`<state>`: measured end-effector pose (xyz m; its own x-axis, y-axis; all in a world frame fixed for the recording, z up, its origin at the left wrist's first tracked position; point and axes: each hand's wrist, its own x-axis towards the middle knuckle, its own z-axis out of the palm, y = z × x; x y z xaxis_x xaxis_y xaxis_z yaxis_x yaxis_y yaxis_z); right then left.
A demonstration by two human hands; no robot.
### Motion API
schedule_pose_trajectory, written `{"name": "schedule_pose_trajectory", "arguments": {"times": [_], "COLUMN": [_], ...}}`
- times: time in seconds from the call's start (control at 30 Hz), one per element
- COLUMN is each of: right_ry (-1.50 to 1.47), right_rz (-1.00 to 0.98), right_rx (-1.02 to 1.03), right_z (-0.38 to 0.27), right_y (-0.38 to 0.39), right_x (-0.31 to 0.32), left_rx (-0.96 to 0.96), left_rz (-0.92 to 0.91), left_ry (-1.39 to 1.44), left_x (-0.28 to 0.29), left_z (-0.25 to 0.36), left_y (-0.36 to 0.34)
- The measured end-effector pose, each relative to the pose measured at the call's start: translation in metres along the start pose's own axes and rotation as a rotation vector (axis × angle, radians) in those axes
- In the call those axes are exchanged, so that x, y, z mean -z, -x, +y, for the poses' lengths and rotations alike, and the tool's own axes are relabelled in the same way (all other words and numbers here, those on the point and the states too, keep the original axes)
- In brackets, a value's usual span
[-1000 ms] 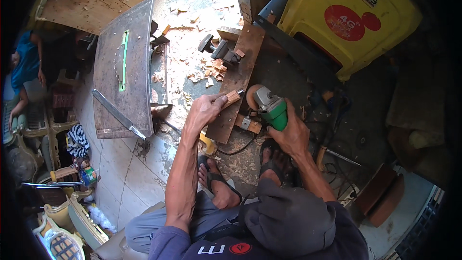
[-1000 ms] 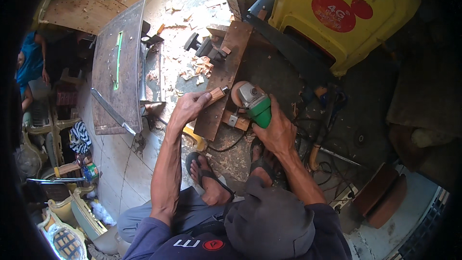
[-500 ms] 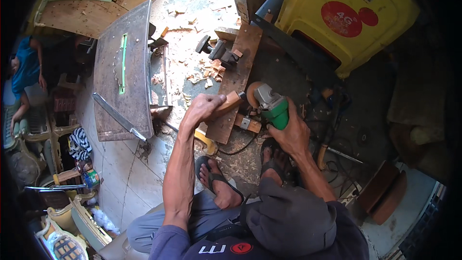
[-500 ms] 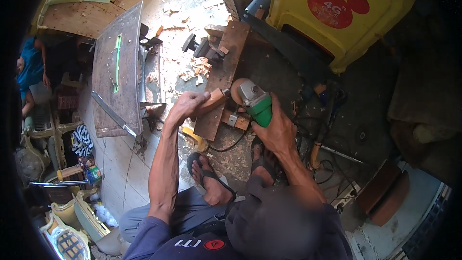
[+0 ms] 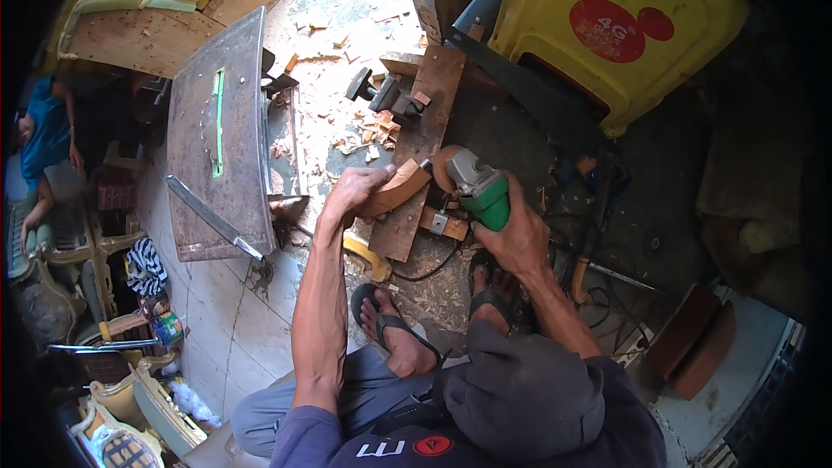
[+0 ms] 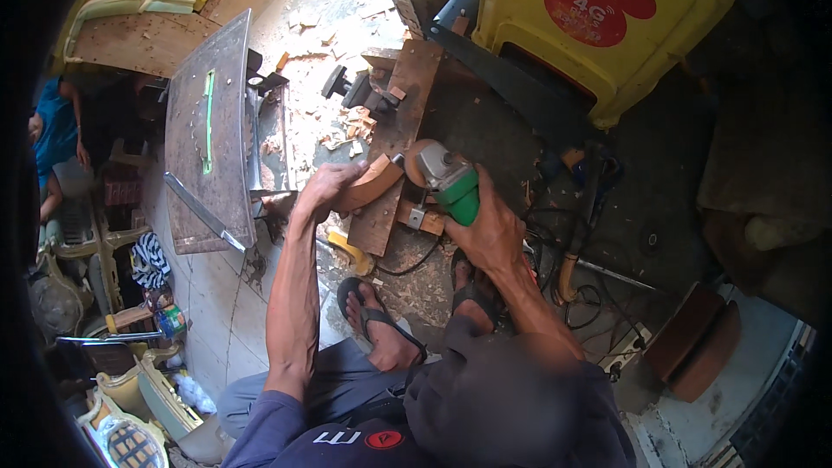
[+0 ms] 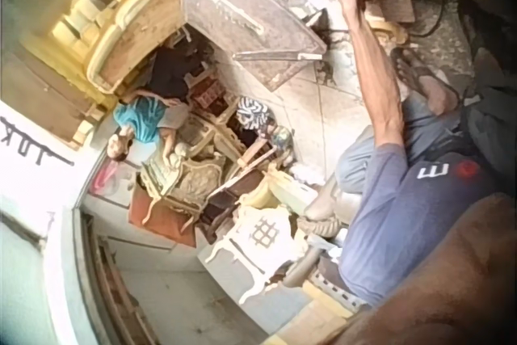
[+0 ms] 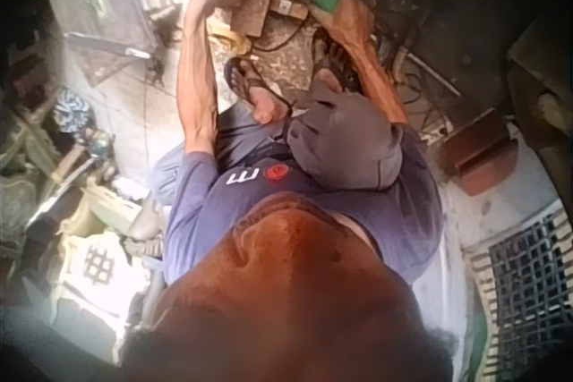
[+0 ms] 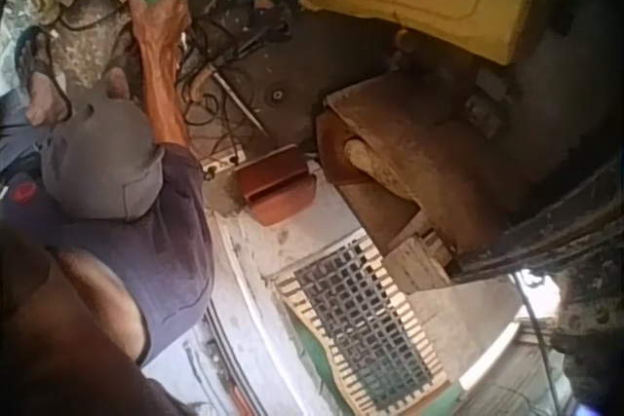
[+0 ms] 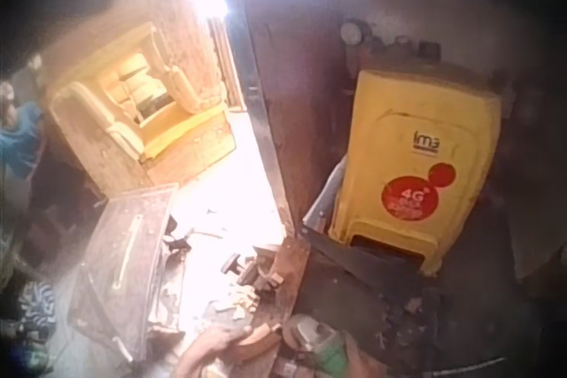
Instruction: The person hammers a metal ring onto a wooden piece and then shapes the wood using an angle grinder.
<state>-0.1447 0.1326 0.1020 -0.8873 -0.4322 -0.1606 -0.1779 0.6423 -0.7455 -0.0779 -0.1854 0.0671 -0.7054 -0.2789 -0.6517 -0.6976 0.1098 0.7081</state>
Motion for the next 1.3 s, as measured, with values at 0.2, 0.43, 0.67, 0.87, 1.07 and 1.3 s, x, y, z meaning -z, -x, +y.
{"name": "schedule_pose_trajectory", "arguments": {"times": [0.2,0.43,0.67,0.87,1.07,1.3], "right_ry": [-0.018,-0.152,-0.572,-0.584,-0.576,-0.552], "right_rz": [0.002,-0.183,-0.352,-0.409,-0.432,-0.417], "right_rx": [0.039,-0.242,-0.357,-0.389,-0.365,-0.362], "right_z": [0.002,0.025,0.052,0.042,0.032,0.026], "right_y": [-0.01,0.003,0.018,0.02,0.018,0.016], "right_x": [-0.005,0.017,0.002,0.004,0.001,-0.001], "left_rx": [-0.042,-0.084,-0.203,-0.368,-0.411,-0.498], "left_rz": [0.083,0.008,0.174,0.363,0.377,0.383], "left_ry": [0.041,-0.271,-0.431,-0.37,-0.37,-0.354], "left_x": [-0.002,0.002,-0.027,-0.047,-0.046,-0.046], "left_z": [-0.009,0.037,0.039,0.02,0.02,0.007], "left_y": [-0.008,0.006,0.039,0.052,0.054,0.045]}}
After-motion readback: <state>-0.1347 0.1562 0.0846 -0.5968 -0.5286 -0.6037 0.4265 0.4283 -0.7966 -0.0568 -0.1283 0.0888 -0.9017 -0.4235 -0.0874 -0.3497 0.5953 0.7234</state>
